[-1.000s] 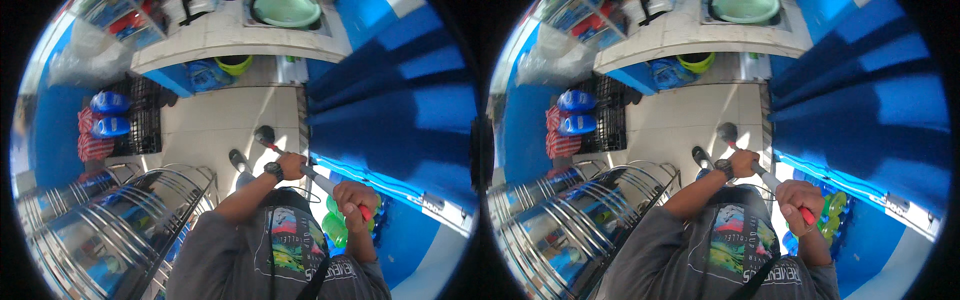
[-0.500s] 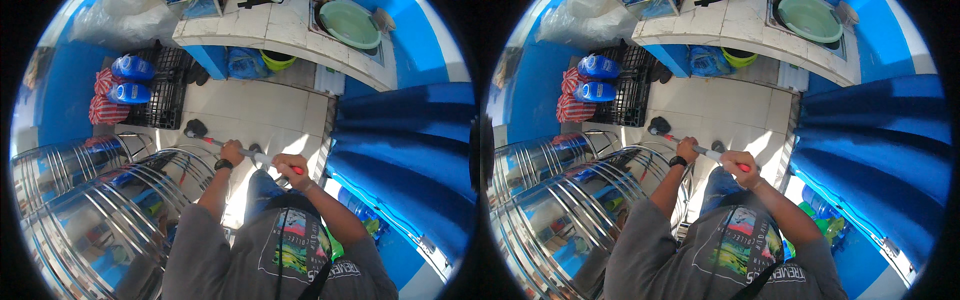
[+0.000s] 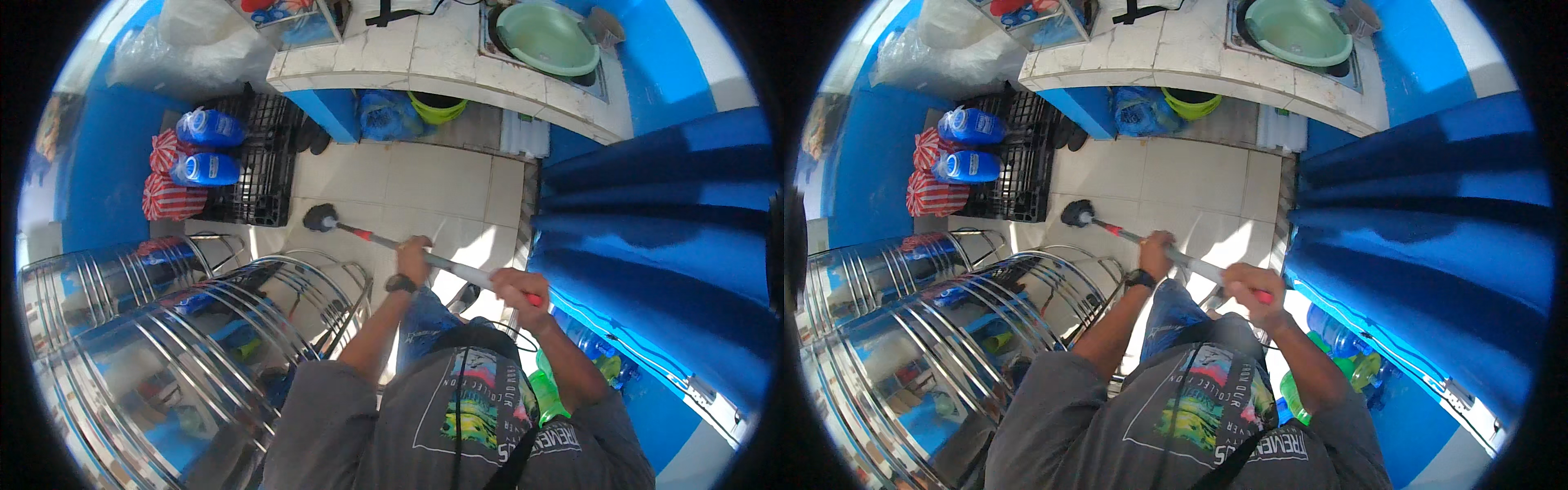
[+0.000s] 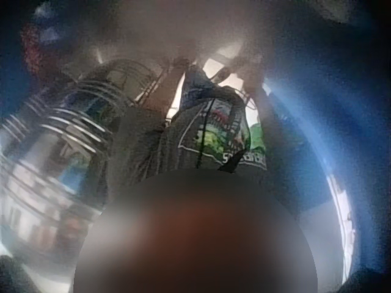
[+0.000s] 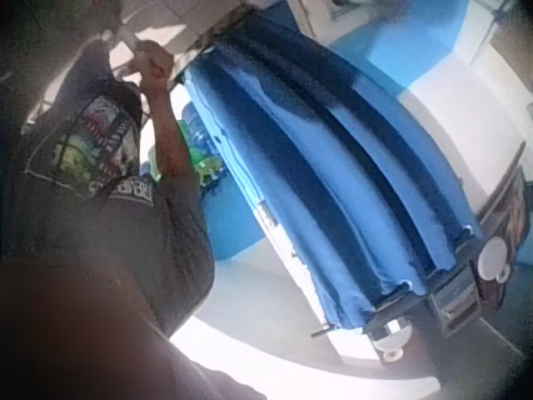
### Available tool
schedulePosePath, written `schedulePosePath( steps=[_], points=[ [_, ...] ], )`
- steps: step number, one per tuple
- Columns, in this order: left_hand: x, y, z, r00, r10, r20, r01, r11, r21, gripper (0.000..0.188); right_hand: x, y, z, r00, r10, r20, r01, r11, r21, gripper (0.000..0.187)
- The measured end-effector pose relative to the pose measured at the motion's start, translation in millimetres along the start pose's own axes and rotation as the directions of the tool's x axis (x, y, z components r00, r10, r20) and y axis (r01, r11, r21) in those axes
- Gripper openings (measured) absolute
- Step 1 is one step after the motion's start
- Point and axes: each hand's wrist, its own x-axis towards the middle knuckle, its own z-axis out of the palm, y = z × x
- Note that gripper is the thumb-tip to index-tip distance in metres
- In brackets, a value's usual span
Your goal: The person mops a tiled floor in a small room using a mop with a red handle. They repeatedly wring the mop head in a green basin under a tap, then continue mopping the floor around stacked water bottles and a metal tank.
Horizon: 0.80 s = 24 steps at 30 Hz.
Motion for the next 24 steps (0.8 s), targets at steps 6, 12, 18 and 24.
schedulePosePath(
  steps=[6, 12, 18, 24],
  points=[
    [-17, 152, 98, 0.917, 0.185, 0.353, -0.087, 0.957, -0.275, 0.029, -123, -76, -69, 0.827, -0.011, -0.562, -0.061, 0.992, -0.109, 0.027],
    [-44, 269, 170, 0.637, 0.557, 0.533, -0.353, 0.825, -0.441, 0.026, -211, -142, -109, 0.640, -0.060, -0.766, -0.047, 0.992, -0.116, 0.033],
    [-55, 308, 181, 0.533, 0.510, 0.675, -0.413, 0.853, -0.319, 0.018, -237, -150, -106, 0.792, -0.201, -0.576, 0.061, 0.965, -0.253, 0.039],
    [-39, 282, 129, 0.678, 0.392, 0.622, -0.322, 0.919, -0.228, 0.029, -178, -145, -113, 0.890, -0.268, -0.369, 0.256, 0.963, -0.081, 0.040]
  ],
)
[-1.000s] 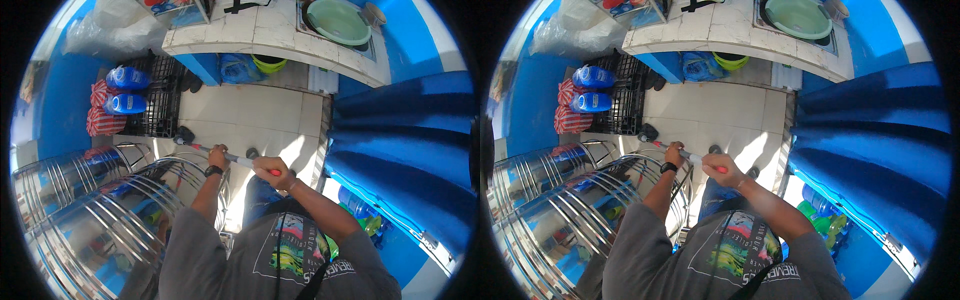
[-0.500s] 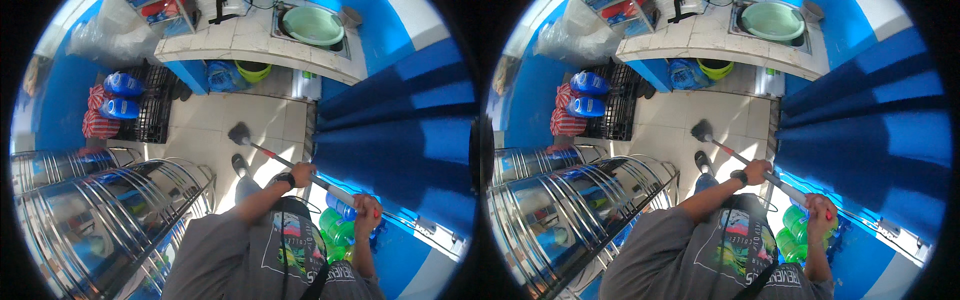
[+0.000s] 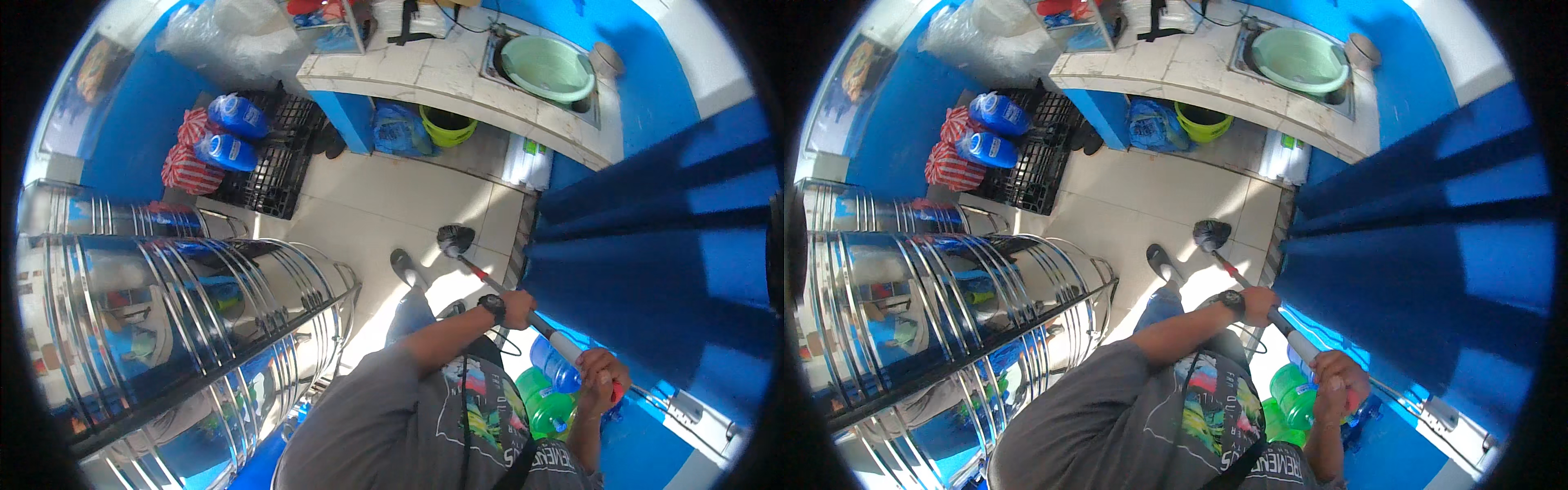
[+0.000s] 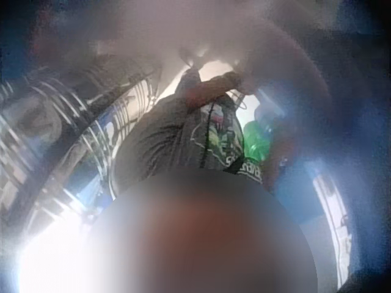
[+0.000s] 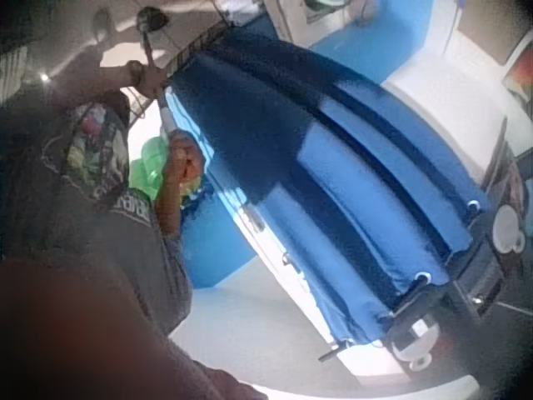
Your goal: The person mops a tiled floor in a small room using a mop with a red handle. They repeatedly wring the mop head in a green basin under a tap, then continue mopping the floor around stacked water bottles and a metal tank.
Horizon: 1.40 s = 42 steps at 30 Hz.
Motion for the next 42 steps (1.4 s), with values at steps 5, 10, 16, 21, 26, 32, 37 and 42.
schedulePosePath(
  steps=[5, 10, 16, 21, 26, 32, 37, 42],
  points=[
    [-73, -81, -84, 0.947, -0.259, -0.188, 0.256, 0.966, -0.039, 0.026, 76, 54, 77, 0.952, -0.027, 0.305, -0.007, 0.994, 0.109, 0.046],
    [-169, -165, -152, 0.774, -0.430, -0.465, 0.387, 0.902, -0.190, 0.028, 141, 114, 200, 0.776, -0.141, 0.615, -0.064, 0.952, 0.299, 0.030],
    [-266, -268, -210, 0.409, -0.564, -0.717, 0.501, 0.796, -0.340, 0.021, 190, 190, 342, 0.545, -0.151, 0.825, -0.247, 0.911, 0.330, 0.026],
    [-342, -344, -236, 0.196, -0.634, -0.748, 0.693, 0.629, -0.352, 0.022, 184, 252, 436, 0.458, -0.082, 0.885, -0.186, 0.965, 0.186, 0.022],
    [-382, -396, -246, -0.009, -0.680, -0.733, 0.821, 0.413, -0.394, 0.036, 164, 293, 491, 0.467, -0.070, 0.882, -0.149, 0.976, 0.156, 0.003],
    [-411, -436, -244, -0.255, -0.664, -0.703, 0.833, 0.218, -0.508, 0.040, 130, 323, 528, 0.433, -0.017, 0.901, -0.207, 0.971, 0.118, 0.007],
    [-406, -420, -229, -0.137, -0.691, -0.710, 0.775, 0.372, -0.511, 0.056, 117, 318, 503, 0.475, 0.194, 0.858, -0.300, 0.953, -0.049, 0.011],
    [-327, -387, -213, 0.150, -0.661, -0.735, 0.812, 0.506, -0.290, 0.040, 160, 285, 399, 0.477, 0.323, 0.817, -0.360, 0.920, -0.154, 0.012]
  ],
)
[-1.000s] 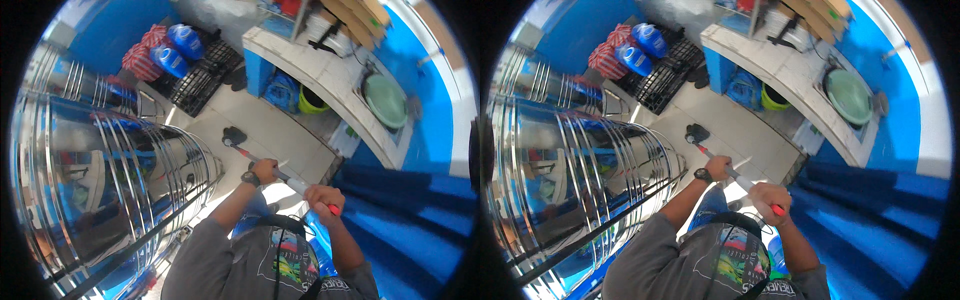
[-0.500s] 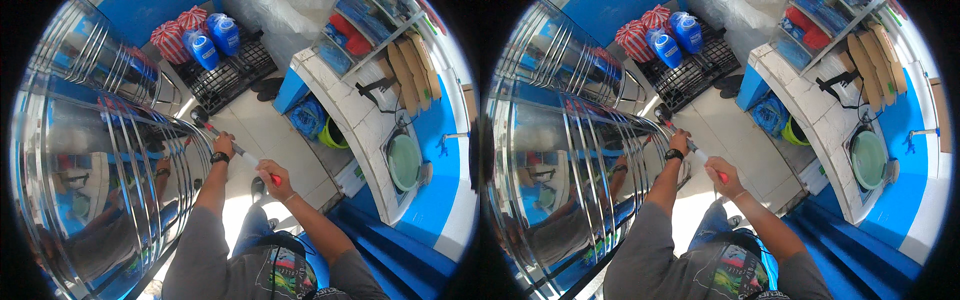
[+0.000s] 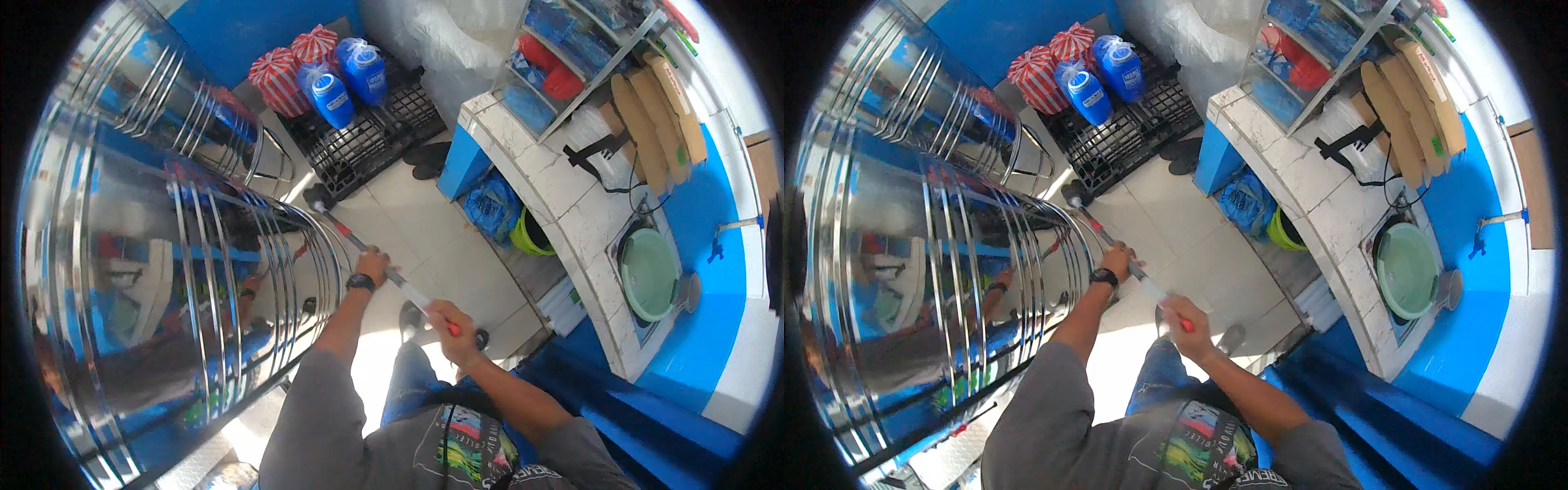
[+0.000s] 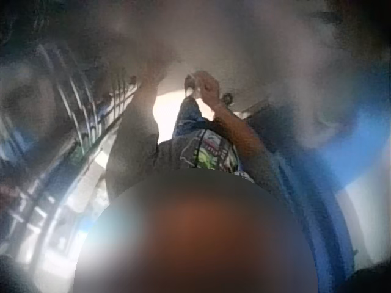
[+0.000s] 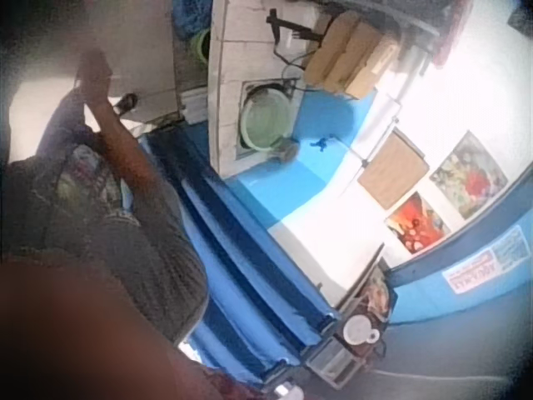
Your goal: The person mops a tiled floor in a small room using a mop with a red handle. They repeatedly wring the mop head in a green basin under a tap, then continue mopping the floor around stacked water bottles and a metal tank.
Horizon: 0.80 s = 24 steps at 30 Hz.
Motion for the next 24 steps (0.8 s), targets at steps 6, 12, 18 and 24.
schedulePosePath(
  steps=[6, 12, 18, 24],
  points=[
    [-54, 190, 57, 0.996, 0.082, -0.047, -0.090, 0.971, -0.221, 0.031, -103, -63, -152, 0.987, -0.161, 0.016, 0.161, 0.960, -0.230, 0.019],
    [-95, 364, 74, 0.907, 0.418, 0.056, -0.376, 0.861, -0.343, 0.028, -175, -159, -268, 0.967, -0.249, -0.059, 0.217, 0.921, -0.324, 0.033],
    [-107, 462, 92, 0.833, 0.476, 0.281, -0.361, 0.853, -0.376, 0.037, -195, -192, -311, 0.914, -0.406, -0.013, 0.399, 0.903, -0.159, 0.035],
    [-105, 441, 63, 0.897, 0.354, 0.265, -0.181, 0.841, -0.509, 0.039, -158, -196, -286, 0.909, -0.413, 0.057, 0.415, 0.909, -0.036, 0.039]
  ],
)
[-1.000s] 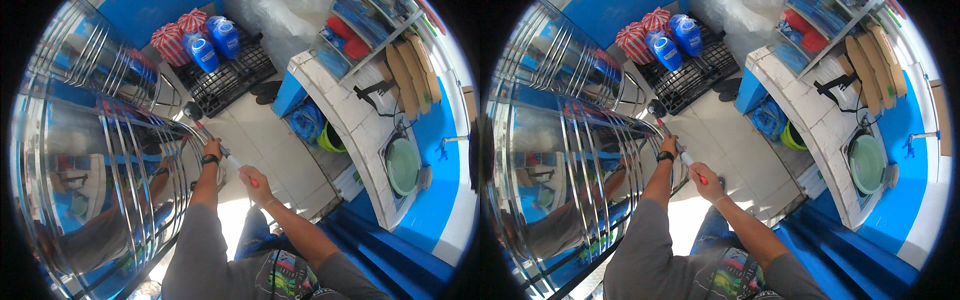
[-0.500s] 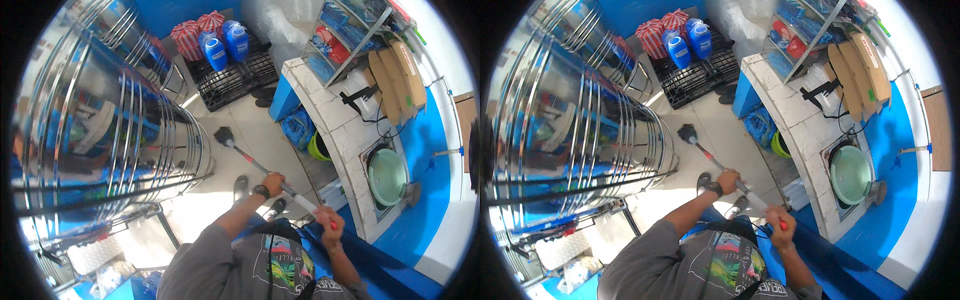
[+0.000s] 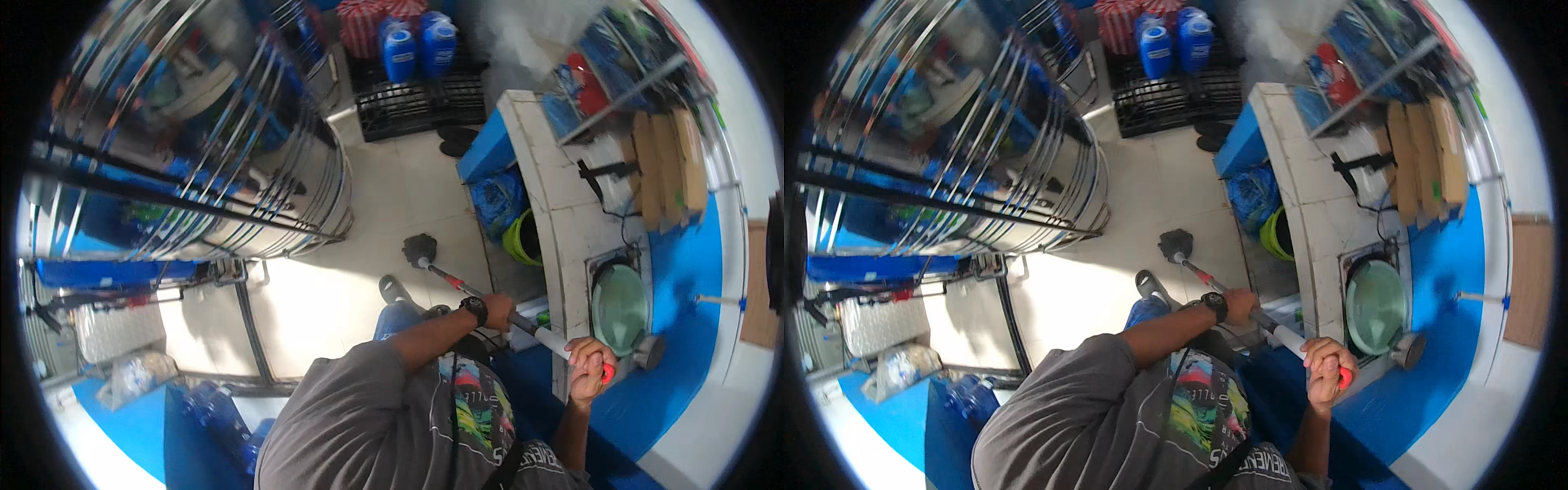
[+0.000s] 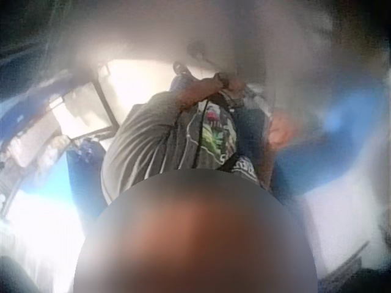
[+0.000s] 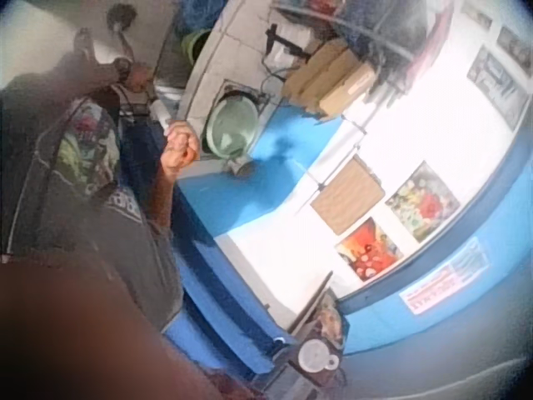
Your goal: The person mops a tiled floor in a small room using a mop with a red handle. They repeatedly wring the mop head in a green basin under a tap, then continue mopping the floor around stacked water bottles and a metal tank.
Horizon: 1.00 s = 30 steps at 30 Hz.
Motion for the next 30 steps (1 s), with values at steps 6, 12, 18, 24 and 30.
schedulePosePath(
  steps=[6, 12, 18, 24, 30],
  points=[
    [-91, -61, -47, 0.892, -0.234, -0.388, 0.126, 0.950, -0.285, 0.029, 62, 22, 91, 0.931, 0.050, 0.362, -0.112, 0.982, 0.151, 0.049],
    [-205, -129, -31, 0.597, -0.463, -0.655, 0.223, 0.880, -0.418, 0.038, 78, 55, 204, 0.688, -0.084, 0.721, -0.138, 0.960, 0.244, 0.038],
    [-310, -234, 3, 0.368, -0.542, -0.755, 0.480, 0.806, -0.345, 0.033, 35, 117, 292, 0.528, 0.121, 0.841, -0.278, 0.960, 0.036, 0.025],
    [-361, -270, 15, -0.149, -0.747, -0.648, 0.522, 0.497, -0.693, 0.028, 0, 159, 360, 0.346, -0.106, 0.932, -0.145, 0.976, 0.164, 0.014],
    [-309, -240, -11, -0.014, -0.621, -0.783, 0.458, 0.692, -0.558, 0.018, 41, 142, 311, 0.322, -0.110, 0.940, -0.044, 0.990, 0.131, 0.015]
  ],
)
